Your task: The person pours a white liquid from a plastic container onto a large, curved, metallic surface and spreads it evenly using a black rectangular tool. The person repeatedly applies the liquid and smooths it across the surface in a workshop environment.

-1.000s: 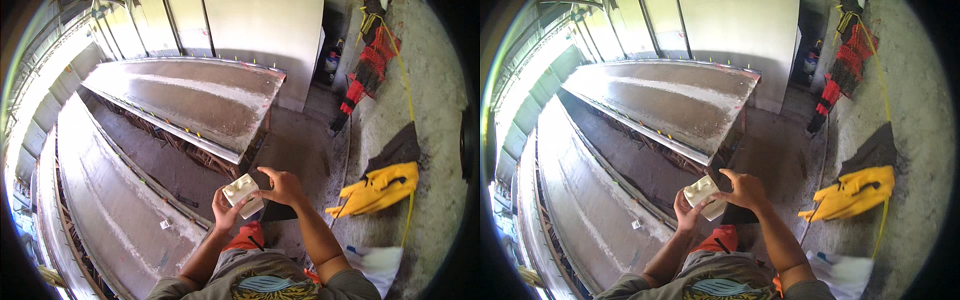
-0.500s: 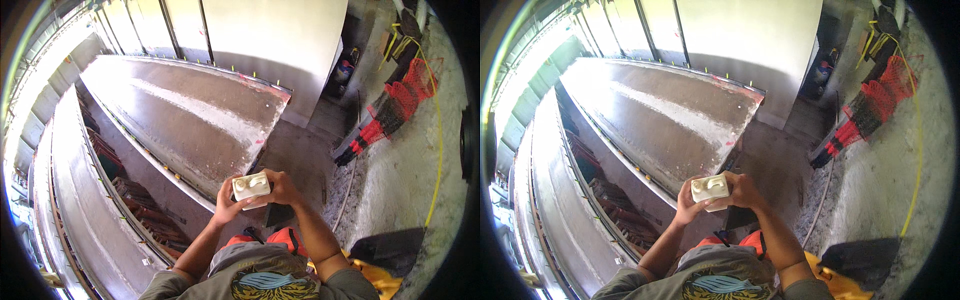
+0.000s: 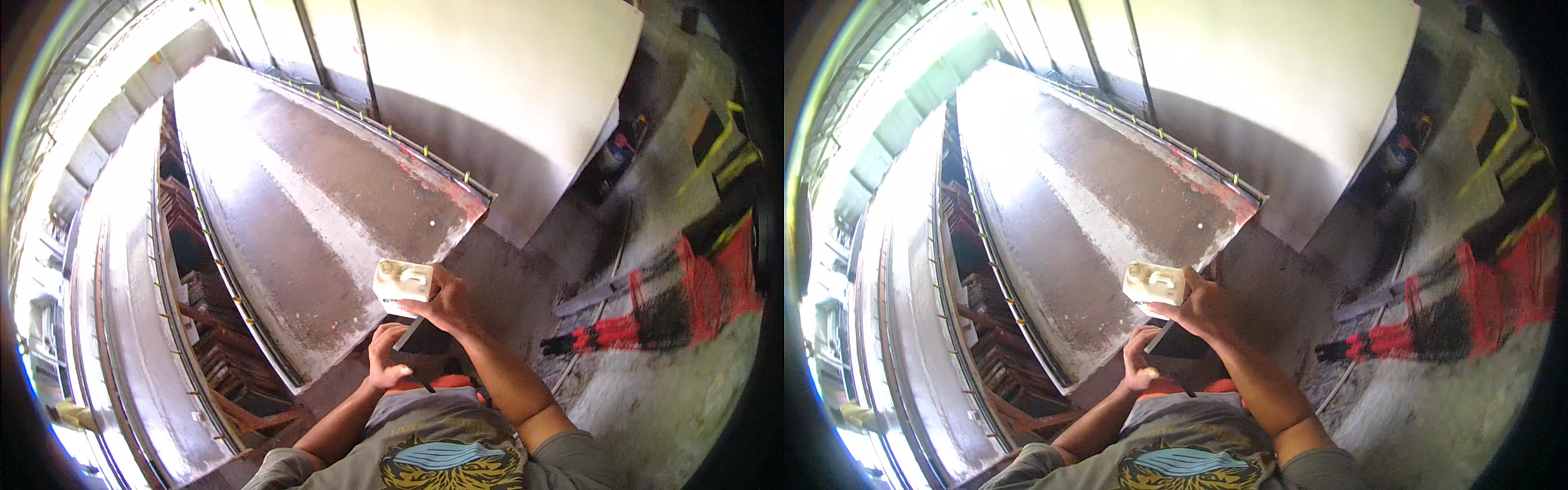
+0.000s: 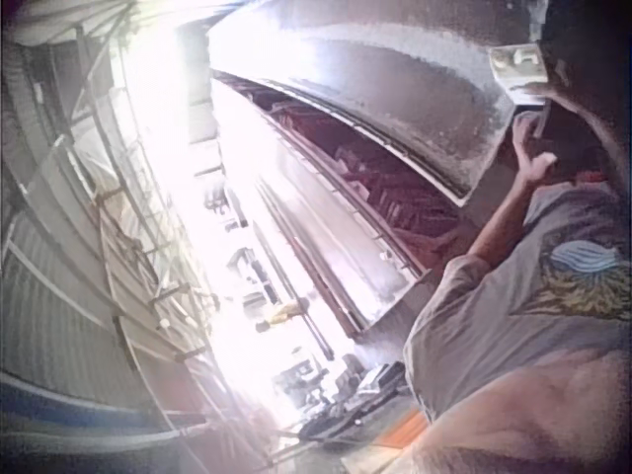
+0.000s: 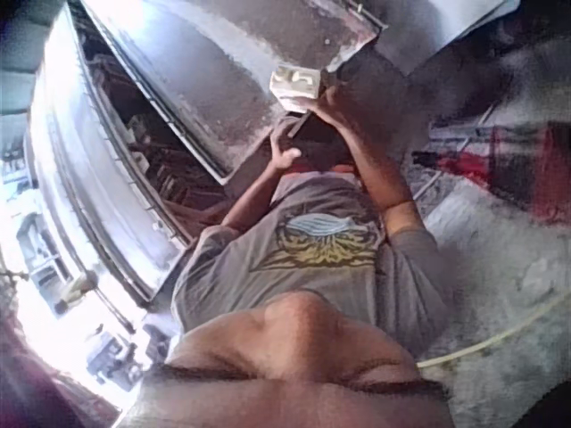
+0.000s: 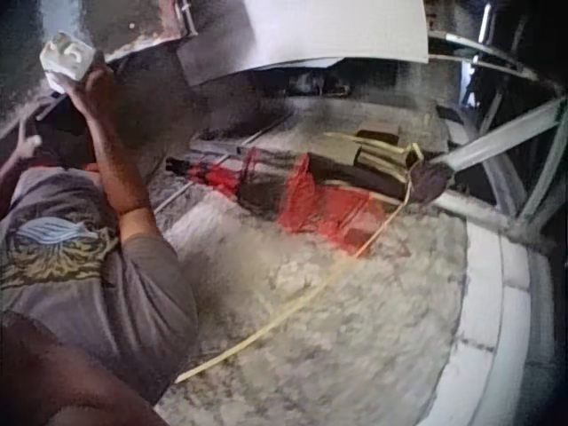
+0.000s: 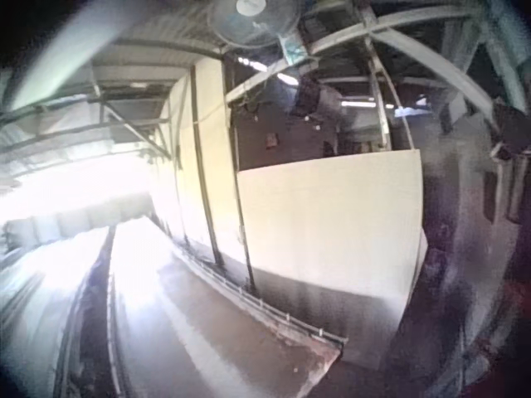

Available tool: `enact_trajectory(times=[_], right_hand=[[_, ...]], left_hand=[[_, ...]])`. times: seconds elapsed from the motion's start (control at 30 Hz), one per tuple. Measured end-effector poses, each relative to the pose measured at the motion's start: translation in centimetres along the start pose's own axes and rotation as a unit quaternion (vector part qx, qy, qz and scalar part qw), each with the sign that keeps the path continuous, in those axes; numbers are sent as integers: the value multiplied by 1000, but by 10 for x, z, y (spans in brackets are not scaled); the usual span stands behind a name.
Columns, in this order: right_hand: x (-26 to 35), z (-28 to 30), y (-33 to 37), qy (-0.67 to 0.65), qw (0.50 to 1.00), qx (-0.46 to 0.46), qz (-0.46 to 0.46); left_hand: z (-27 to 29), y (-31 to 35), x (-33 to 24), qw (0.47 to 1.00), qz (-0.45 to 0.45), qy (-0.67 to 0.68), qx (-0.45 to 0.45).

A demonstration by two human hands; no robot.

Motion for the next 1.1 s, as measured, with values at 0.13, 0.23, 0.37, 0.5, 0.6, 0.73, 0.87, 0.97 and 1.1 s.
enact_trajectory(times=[0.13, 0.23, 0.37, 0.5, 0.6, 0.73, 0.87, 0.97, 1.1], right_hand=[[5, 35, -44, 21, 1000, 19, -2], [-14, 43, -80, 43, 998, 45, -2], [-51, 42, -140, 116, 989, 92, 27], [-65, 50, -206, 117, 982, 142, 30], [-78, 54, -249, 122, 975, 186, 12], [-118, 54, -305, 47, 972, 229, 21], [-147, 46, -348, 61, 961, 262, 60], [-177, 41, -365, 69, 950, 287, 101], [-144, 52, -378, 117, 907, 396, 80]], left_hand=[[-31, -65, -13, 960, 235, 111, -105], [-35, -82, 14, 927, 282, 163, -183], [-24, -95, 64, 894, 253, 260, -264], [5, -106, 98, 879, 250, 252, -319], [13, -115, 130, 824, 255, 263, -432], [19, -153, 159, 801, 224, 271, -485], [13, -179, 177, 776, 199, 280, -529], [-6, -193, 182, 752, 192, 280, -565], [-34, -216, 183, 709, 159, 290, -623]])
Point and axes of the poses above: each hand's wrist, its own y-axis away from the middle knuckle, its own z-axis out of the back of the hand, x = y × z, the point moved 5 cm from there along -y, towards the middle knuckle, and after that the axes turned 11 degrees about x, right-handed, at the moved point
